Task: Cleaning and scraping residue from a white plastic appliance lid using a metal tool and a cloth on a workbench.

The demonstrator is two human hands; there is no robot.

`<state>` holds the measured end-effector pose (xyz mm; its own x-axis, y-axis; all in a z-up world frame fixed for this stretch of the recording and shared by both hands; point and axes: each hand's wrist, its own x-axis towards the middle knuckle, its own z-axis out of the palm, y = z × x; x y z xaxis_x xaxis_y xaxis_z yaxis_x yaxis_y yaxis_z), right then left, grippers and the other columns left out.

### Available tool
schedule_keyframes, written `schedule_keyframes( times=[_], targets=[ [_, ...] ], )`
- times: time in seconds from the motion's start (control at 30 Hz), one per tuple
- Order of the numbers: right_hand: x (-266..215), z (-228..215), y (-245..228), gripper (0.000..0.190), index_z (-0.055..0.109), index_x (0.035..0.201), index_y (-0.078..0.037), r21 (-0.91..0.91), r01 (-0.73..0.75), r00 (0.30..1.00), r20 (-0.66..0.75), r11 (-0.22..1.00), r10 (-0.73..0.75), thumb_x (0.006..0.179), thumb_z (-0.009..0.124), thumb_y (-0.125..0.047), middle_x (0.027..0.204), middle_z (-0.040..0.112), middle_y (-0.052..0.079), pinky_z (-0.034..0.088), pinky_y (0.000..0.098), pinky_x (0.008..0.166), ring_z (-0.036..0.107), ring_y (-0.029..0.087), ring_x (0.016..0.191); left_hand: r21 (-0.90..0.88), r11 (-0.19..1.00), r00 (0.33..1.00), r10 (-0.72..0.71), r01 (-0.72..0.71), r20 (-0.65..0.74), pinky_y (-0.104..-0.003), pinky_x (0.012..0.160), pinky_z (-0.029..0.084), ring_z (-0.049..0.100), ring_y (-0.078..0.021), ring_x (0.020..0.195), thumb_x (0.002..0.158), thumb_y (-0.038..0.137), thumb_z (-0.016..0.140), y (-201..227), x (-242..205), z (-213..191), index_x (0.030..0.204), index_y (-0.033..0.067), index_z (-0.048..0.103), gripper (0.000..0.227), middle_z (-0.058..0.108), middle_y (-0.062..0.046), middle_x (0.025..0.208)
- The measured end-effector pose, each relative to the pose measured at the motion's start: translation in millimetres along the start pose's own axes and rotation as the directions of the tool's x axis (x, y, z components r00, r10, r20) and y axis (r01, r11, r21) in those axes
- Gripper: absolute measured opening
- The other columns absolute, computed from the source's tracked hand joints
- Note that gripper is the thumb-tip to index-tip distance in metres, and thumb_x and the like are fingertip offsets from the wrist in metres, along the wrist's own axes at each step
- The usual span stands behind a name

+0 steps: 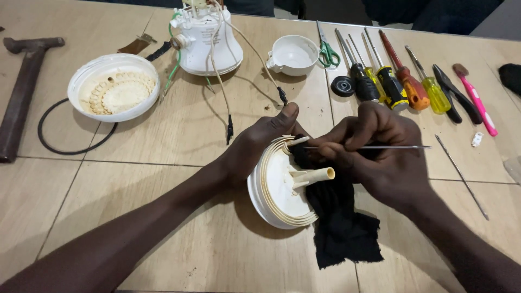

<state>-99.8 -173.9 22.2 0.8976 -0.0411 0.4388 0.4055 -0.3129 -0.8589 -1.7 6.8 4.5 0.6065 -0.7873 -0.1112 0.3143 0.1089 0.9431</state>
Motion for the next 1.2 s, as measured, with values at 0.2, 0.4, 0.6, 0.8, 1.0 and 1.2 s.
schedule_keyframes(
  times=[0.2, 0.4, 0.6, 0.8, 1.0, 1.2],
  targets=[
    [-12, 12, 13, 0.033, 0.042, 0.079, -0.009, -0.04, 0.12, 0.987, -0.099, 0.992, -0.123, 0.087, 0.074, -0.002, 0.093, 0.073, 0.026, 0.068, 0.0325, 0.076, 0.081, 0.031, 0.095, 0.064, 0.998, 0.997, -0.006, 0.011, -0.075, -0.032, 0.072, 0.05, 0.066, -0.0199, 0.073, 0.096, 0.053, 0.043, 4, 2, -2, 0.084, 0.0009, 0.073, 0.062, 0.073, -0.013, 0.078],
    [-8, 4, -9, 0.032, 0.048, 0.073, -0.009, -0.384, 0.092, 0.996, 0.036, 0.919, -0.085, 0.091, 0.074, -0.014, 0.088, 0.075, 0.006, 0.054, 0.0228, 0.064, 0.077, 0.014, 0.08, 0.121, 0.989, 0.994, 0.074, -0.084, 0.086, -0.032, 0.078, 0.053, 0.071, -0.0183, 0.08, 0.096, 0.05, 0.046, -3, 9, -9, 0.09, 0.0015, 0.077, 0.058, 0.077, -0.01, 0.086],
    [-6, 3, -3, 0.036, 0.039, 0.075, -0.009, -0.296, 0.123, 0.992, 0.032, 0.947, -0.119, 0.093, 0.07, -0.007, 0.084, 0.068, 0.009, 0.047, 0.0255, 0.064, 0.063, 0.015, 0.071, 0.108, 0.994, 0.999, 0.026, -0.029, 0.028, -0.031, 0.068, 0.048, 0.065, -0.0178, 0.07, 0.095, 0.052, 0.049, -3, 10, -10, 0.083, 0.0031, 0.072, 0.055, 0.071, -0.008, 0.076],
    [3, -8, 6, 0.034, 0.038, 0.081, -0.011, -0.088, 0.077, 0.991, 0.114, 0.993, -0.067, 0.091, 0.07, -0.013, 0.076, 0.067, 0.017, 0.05, 0.0272, 0.057, 0.067, 0.019, 0.067, 0.18, 0.977, 0.99, 0.092, -0.111, 0.112, -0.032, 0.077, 0.051, 0.067, -0.0183, 0.08, 0.098, 0.05, 0.041, -1, 8, -9, 0.088, 0.0022, 0.075, 0.059, 0.073, -0.01, 0.083],
    [-14, 14, 8, 0.045, 0.034, 0.072, -0.009, -0.196, -0.085, 0.988, -0.143, 0.977, 0.057, 0.085, 0.076, -0.012, 0.086, 0.076, 0.018, 0.059, 0.0269, 0.063, 0.079, 0.022, 0.081, 0.035, 0.996, 0.995, 0.085, -0.087, 0.05, -0.033, 0.069, 0.053, 0.068, -0.0197, 0.074, 0.096, 0.05, 0.049, -11, 9, -12, 0.089, -0.0001, 0.074, 0.057, 0.074, -0.014, 0.082],
    [-19, 21, 3, 0.044, 0.03, 0.075, -0.006, -0.119, -0.006, 0.988, -0.154, 0.993, -0.013, 0.084, 0.072, 0.004, 0.095, 0.072, 0.026, 0.064, 0.0336, 0.071, 0.078, 0.031, 0.085, -0.027, 0.997, 0.988, 0.075, -0.072, 0.137, -0.035, 0.076, 0.053, 0.068, -0.0213, 0.079, 0.096, 0.052, 0.05, -4, 1, -12, 0.09, 0.0004, 0.073, 0.057, 0.072, -0.012, 0.083]
  ],
)
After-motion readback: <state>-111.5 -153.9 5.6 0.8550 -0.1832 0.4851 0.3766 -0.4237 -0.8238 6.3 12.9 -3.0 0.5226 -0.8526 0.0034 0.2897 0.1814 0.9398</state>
